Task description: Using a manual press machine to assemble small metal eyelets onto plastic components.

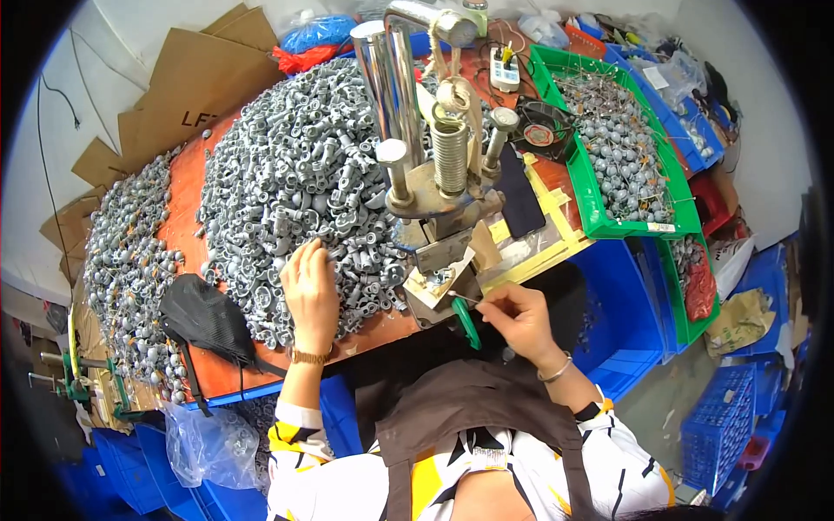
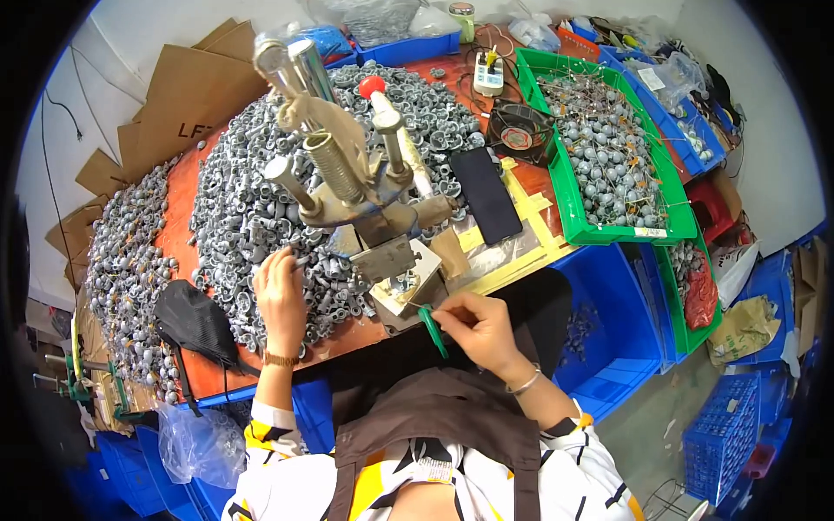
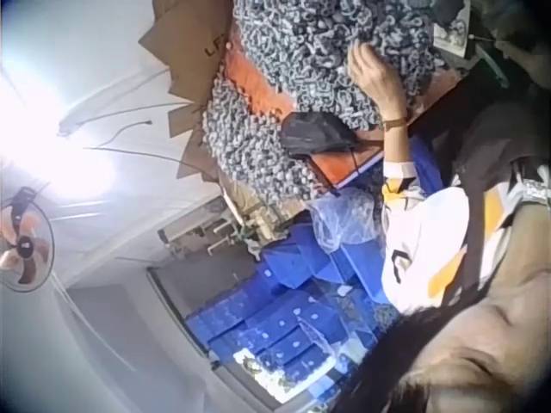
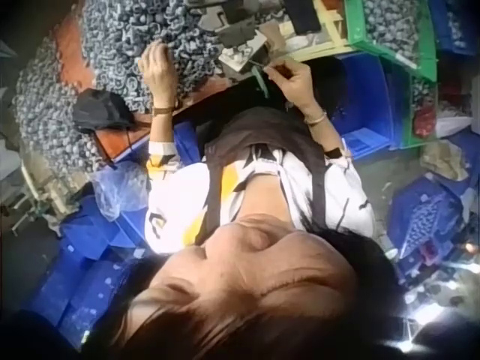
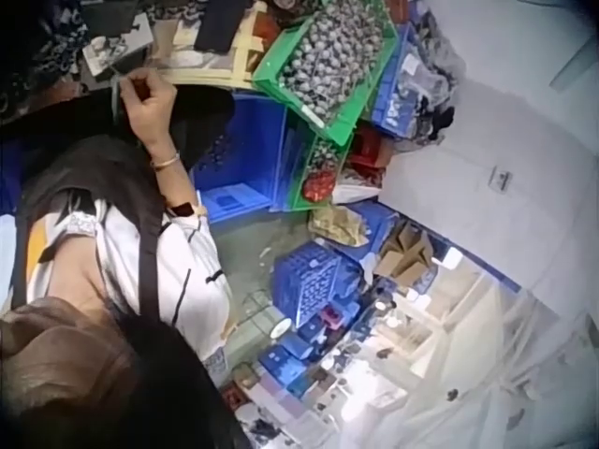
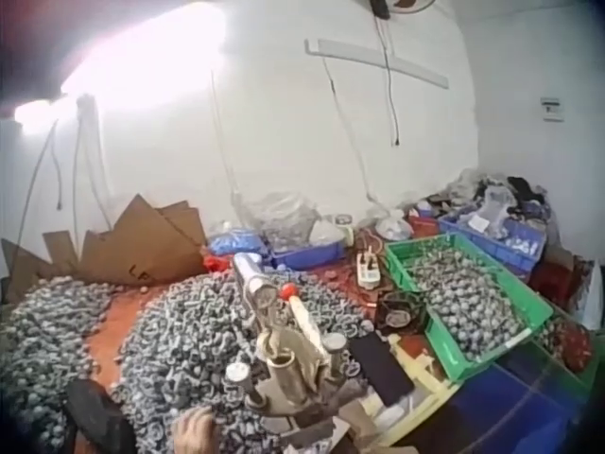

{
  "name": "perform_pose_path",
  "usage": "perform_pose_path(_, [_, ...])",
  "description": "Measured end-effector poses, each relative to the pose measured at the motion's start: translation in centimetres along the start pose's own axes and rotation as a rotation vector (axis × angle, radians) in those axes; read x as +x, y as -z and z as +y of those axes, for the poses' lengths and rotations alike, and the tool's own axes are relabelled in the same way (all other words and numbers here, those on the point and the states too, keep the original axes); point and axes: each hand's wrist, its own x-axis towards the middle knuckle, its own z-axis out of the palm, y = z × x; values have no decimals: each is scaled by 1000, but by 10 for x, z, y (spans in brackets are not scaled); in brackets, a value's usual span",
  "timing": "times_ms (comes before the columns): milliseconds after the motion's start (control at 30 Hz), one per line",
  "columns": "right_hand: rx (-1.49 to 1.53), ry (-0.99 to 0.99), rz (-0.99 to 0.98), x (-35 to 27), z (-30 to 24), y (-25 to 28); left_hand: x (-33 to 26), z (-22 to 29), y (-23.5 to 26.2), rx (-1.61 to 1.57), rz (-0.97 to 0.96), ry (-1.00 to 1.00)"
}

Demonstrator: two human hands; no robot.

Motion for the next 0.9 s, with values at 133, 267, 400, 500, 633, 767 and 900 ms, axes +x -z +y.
perform_pose_path(133, [-162, 261, -11, 8, 4, -24, -34, 42, 3, -897, -80, 551])
perform_pose_path(267, [-288, 452, 5, 16, 14, -39, -35, 80, 4, -1814, -243, 1237])
perform_pose_path(400, [-328, 538, 42, 19, 12, -44, -35, 84, 7, -1816, -340, 1227])
perform_pose_path(500, [-413, 559, 49, 17, 18, -44, -37, 85, 6, -1730, -343, 1212])
perform_pose_path(633, [-604, 641, 50, 17, 12, -34, -36, 90, -2, -1650, -384, 1023])
perform_pose_path(767, [-540, 590, -5, 13, 6, -19, -28, 96, 0, -1412, -454, 836])
perform_pose_path(900, [-262, 314, -153, 10, 17, -12, -25, 101, 11, -1412, -611, 666])
